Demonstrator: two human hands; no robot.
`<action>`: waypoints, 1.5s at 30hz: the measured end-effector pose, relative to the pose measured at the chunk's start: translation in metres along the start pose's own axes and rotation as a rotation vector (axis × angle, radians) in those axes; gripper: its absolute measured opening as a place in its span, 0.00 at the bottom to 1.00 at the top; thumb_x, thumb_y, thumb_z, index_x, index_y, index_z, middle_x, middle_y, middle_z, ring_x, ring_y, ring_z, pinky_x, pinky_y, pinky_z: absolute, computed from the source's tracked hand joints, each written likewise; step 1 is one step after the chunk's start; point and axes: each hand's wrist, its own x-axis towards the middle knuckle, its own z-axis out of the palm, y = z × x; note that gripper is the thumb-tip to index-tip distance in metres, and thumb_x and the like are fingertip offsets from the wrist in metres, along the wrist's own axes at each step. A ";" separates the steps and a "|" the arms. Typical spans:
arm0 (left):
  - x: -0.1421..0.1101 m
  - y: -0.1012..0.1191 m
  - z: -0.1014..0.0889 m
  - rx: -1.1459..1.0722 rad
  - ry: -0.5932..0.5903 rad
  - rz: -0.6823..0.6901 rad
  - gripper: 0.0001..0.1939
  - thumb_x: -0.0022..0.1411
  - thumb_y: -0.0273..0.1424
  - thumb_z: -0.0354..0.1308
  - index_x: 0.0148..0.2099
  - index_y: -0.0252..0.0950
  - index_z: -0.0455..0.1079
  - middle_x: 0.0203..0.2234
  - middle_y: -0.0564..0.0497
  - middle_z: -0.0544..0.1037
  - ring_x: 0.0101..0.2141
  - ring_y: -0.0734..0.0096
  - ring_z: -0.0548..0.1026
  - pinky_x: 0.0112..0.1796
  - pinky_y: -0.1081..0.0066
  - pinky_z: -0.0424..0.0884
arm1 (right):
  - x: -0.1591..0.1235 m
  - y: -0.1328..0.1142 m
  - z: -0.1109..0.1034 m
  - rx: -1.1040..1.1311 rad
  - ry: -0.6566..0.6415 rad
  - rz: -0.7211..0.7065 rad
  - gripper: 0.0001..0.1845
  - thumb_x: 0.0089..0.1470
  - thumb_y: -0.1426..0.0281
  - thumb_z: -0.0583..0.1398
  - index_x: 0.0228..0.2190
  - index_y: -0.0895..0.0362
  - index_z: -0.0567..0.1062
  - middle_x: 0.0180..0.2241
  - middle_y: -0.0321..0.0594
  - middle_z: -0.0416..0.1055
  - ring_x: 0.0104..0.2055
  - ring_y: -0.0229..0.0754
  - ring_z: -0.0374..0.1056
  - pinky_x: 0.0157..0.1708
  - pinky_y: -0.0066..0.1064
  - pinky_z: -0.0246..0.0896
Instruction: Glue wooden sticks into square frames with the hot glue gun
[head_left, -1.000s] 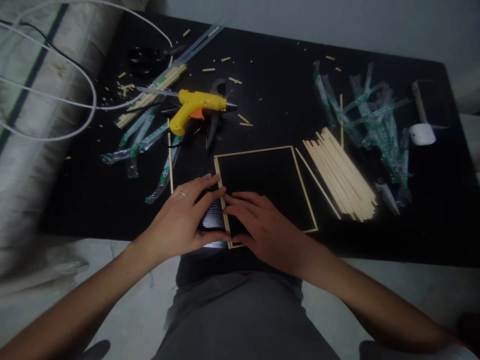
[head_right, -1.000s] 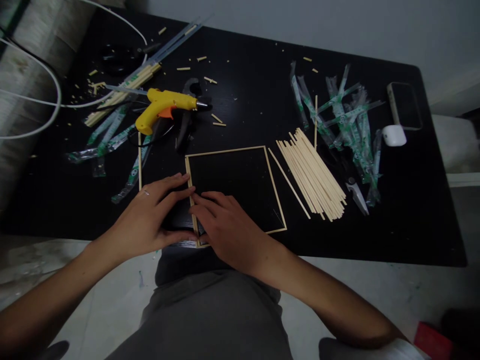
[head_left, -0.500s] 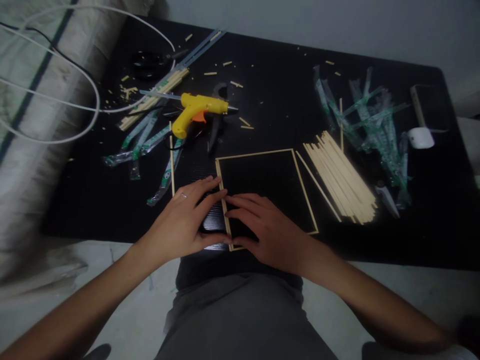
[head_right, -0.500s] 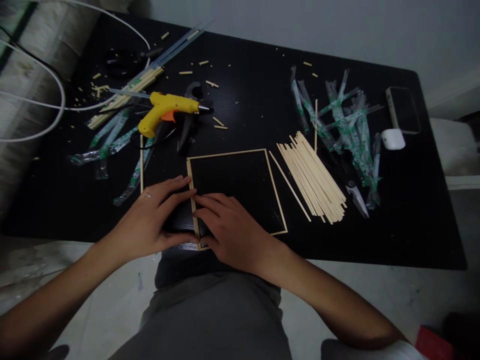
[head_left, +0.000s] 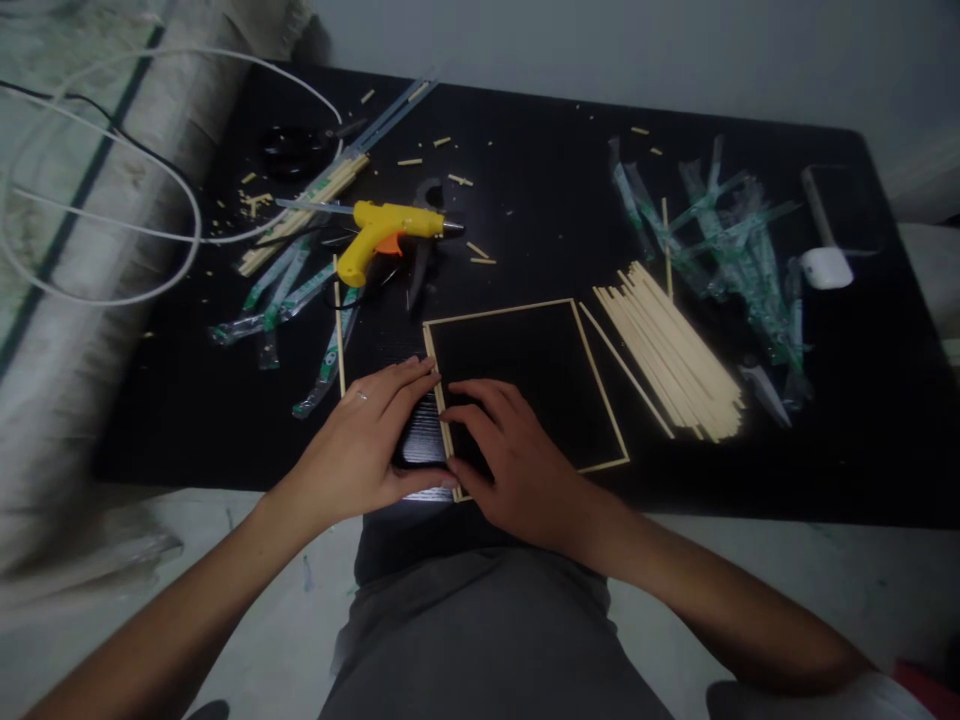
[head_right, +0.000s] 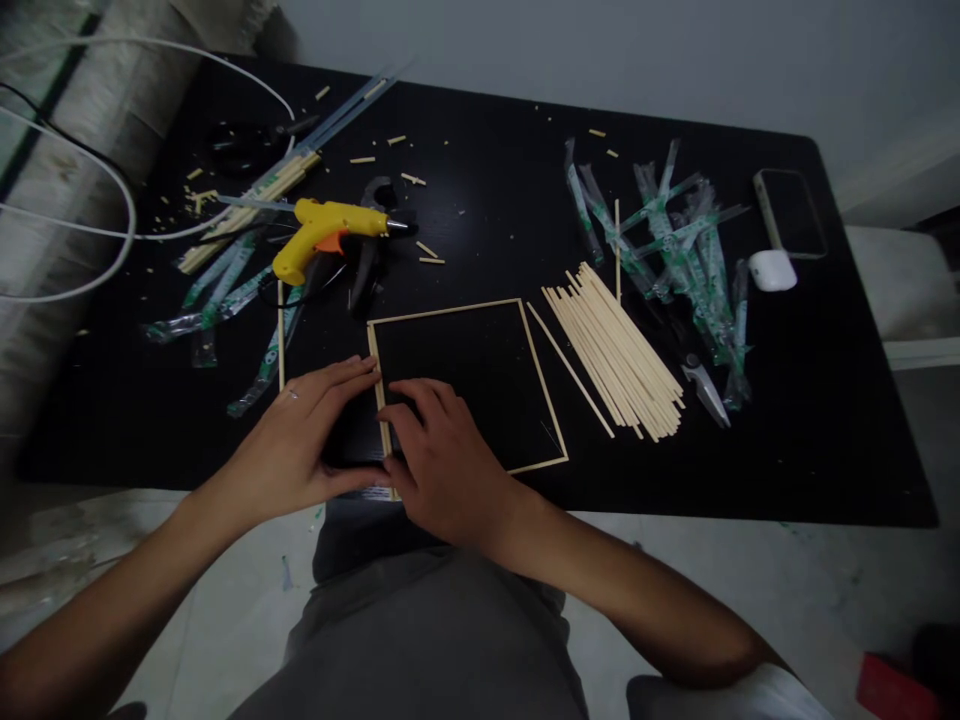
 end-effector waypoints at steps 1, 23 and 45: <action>0.000 0.000 0.000 0.001 0.001 -0.001 0.50 0.61 0.63 0.62 0.72 0.35 0.56 0.65 0.32 0.71 0.67 0.38 0.69 0.63 0.40 0.69 | 0.000 0.000 0.000 0.006 0.004 0.011 0.19 0.62 0.76 0.61 0.54 0.61 0.72 0.63 0.58 0.66 0.68 0.59 0.58 0.66 0.58 0.61; 0.001 -0.002 0.000 0.025 -0.017 -0.016 0.53 0.58 0.64 0.64 0.71 0.34 0.58 0.66 0.32 0.70 0.66 0.37 0.70 0.62 0.42 0.69 | -0.016 0.033 -0.041 -0.124 0.046 0.182 0.22 0.58 0.86 0.52 0.51 0.61 0.73 0.46 0.50 0.75 0.49 0.51 0.72 0.52 0.47 0.71; 0.002 -0.001 -0.001 0.012 -0.024 -0.013 0.52 0.58 0.64 0.64 0.72 0.37 0.57 0.66 0.32 0.70 0.66 0.36 0.69 0.62 0.40 0.69 | -0.057 0.043 -0.081 -0.146 -0.272 0.205 0.24 0.58 0.87 0.55 0.46 0.51 0.77 0.45 0.39 0.75 0.43 0.45 0.72 0.43 0.38 0.68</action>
